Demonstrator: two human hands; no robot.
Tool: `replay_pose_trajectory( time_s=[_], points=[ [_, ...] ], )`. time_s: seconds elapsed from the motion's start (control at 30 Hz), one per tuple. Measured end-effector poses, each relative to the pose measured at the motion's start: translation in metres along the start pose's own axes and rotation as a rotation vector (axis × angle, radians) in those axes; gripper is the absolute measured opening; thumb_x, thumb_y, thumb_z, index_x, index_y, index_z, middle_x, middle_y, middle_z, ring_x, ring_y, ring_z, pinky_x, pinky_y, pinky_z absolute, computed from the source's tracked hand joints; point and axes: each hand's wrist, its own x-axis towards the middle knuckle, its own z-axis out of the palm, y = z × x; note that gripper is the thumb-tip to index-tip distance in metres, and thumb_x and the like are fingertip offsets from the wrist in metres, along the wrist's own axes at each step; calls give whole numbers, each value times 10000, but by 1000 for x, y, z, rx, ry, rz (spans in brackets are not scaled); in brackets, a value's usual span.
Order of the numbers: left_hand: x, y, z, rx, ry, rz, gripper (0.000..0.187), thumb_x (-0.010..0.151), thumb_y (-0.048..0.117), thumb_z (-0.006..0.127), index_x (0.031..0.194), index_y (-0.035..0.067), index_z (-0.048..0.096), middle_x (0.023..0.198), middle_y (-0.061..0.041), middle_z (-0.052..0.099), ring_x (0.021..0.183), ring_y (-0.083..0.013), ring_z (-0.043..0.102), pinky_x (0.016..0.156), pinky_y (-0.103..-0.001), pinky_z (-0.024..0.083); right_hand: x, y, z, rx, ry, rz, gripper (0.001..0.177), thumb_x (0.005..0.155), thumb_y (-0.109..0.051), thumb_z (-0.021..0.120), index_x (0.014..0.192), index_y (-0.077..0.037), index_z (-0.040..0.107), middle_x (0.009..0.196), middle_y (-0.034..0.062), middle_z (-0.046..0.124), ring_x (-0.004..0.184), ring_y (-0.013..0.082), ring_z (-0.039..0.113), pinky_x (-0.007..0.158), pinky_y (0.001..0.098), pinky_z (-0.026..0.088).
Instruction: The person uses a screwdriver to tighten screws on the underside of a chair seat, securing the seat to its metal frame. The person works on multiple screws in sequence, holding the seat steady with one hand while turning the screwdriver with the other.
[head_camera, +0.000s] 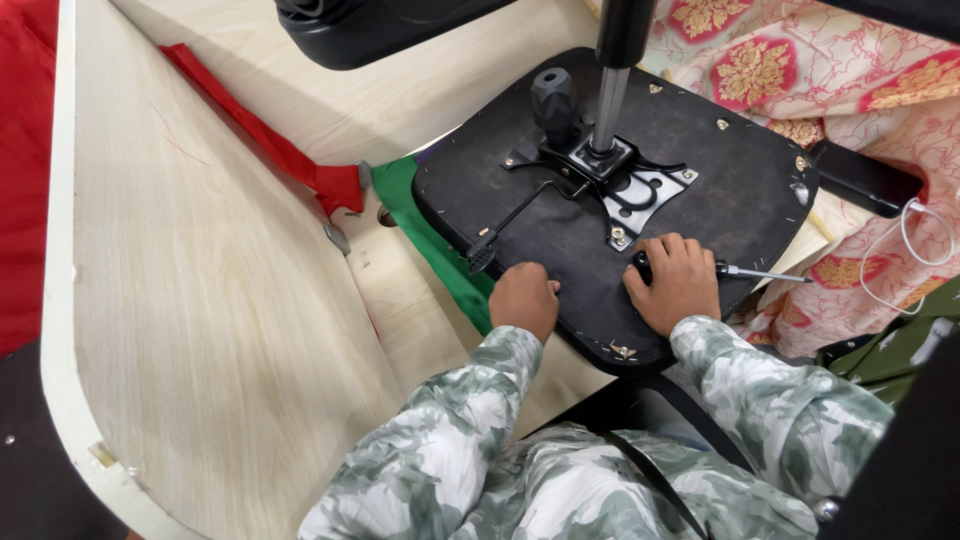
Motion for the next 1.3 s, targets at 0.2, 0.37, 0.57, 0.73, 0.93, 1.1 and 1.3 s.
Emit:
replay_pose_trajectory(
  time_s=[0.2,0.37,0.57,0.73,0.93,1.1,1.3],
  points=[
    [-2,-2,14,106,26,150,57,793,63,709,838,36,730,976,-110,691,960,-312,677,821,-415,565,1,1,2,-6,-6,5,311,864,-308,696,1093,-98,722,1057,68,650,1008,270,602,925,431,457],
    [3,-23,13,-20,21,291,60,829,22,676,849,19,733,945,-122,688,975,-326,661,848,-443,547,0,4,6,-19,8,-15,307,872,-318,697,1084,-97,719,1061,78,650,1011,276,600,921,435,453],
    [8,-18,4,-83,-43,280,153,800,16,671,911,53,770,1005,-112,712,977,-339,682,868,-451,548,1,6,9,-30,-27,-3,295,889,-318,690,1088,-101,718,1067,77,649,1011,274,599,928,431,449],
    [6,-5,-2,-60,-111,50,117,881,130,691,955,70,759,1034,-138,722,986,-349,700,887,-445,560,0,7,9,-38,-16,-17,303,896,-324,690,1098,-100,714,1079,82,643,1031,282,593,941,434,442],
    [0,1,3,84,-55,28,143,861,180,743,913,50,714,1041,-144,694,1023,-333,679,860,-443,564,-1,6,9,-24,-17,-22,308,894,-324,692,1104,-99,712,1079,86,639,1036,284,588,939,438,439],
    [0,6,19,198,-47,69,135,830,159,759,913,80,687,1068,-115,684,1057,-316,658,881,-415,567,-1,8,9,-39,-22,-26,319,892,-326,699,1104,-88,712,1074,93,640,1035,285,590,930,439,440],
    [7,-9,18,95,40,162,55,796,63,712,847,41,719,986,-151,714,998,-366,677,877,-474,550,-1,9,9,-7,-25,-27,304,891,-313,695,1100,-94,720,1069,86,645,1030,289,593,938,443,443]
  ],
)
